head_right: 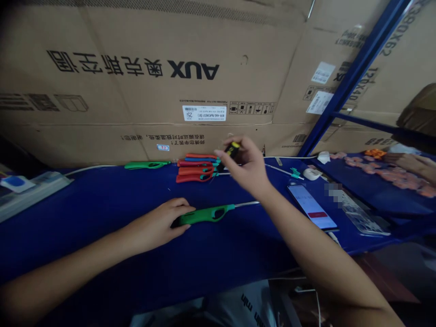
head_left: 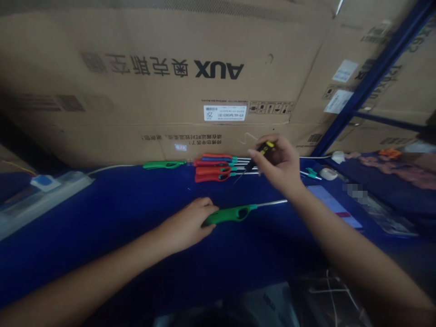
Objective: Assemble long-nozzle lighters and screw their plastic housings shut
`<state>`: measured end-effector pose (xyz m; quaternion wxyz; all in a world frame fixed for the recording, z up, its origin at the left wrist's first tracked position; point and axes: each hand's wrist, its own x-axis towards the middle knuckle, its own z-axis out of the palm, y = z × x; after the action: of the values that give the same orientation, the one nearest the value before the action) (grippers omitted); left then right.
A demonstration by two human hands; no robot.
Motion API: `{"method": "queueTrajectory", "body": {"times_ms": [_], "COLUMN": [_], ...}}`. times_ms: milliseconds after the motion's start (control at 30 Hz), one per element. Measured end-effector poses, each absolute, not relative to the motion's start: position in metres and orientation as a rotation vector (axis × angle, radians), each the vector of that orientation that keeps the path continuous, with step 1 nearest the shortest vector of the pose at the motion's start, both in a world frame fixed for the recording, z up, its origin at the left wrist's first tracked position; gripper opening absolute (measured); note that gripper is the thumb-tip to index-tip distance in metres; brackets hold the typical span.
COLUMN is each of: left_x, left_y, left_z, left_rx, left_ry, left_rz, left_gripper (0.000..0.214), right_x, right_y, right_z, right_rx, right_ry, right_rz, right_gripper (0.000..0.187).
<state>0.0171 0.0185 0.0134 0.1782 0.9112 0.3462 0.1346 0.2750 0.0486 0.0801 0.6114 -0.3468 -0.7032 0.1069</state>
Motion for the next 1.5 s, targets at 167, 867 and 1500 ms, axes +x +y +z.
{"method": "queueTrajectory", "body": {"times_ms": [167, 867, 1500], "left_x": [0.002, 0.011, -0.083], "left_y": [0.039, 0.171, 0.191], "left_z": [0.023, 0.029, 0.015], "left_rx": [2.703, 2.66, 2.623], "left_ry": [0.972, 1.281, 1.832], "left_rz": [0.396, 0.657, 0.388], "left_gripper": [0.031, 0.033, 0.042], "right_x": [0.349, 0.377, 0.348], "right_y": [0.08, 0.106, 0.095], "right_z": [0.072, 0.012, 0.026], "right_rx": [-1.2, -2.113, -1.592], "right_ry": [-1.845, -2.186, -2.193], "right_rz": [-0.374, 0.031, -0.239], "right_gripper": [0.013, 0.048, 0.035]}}
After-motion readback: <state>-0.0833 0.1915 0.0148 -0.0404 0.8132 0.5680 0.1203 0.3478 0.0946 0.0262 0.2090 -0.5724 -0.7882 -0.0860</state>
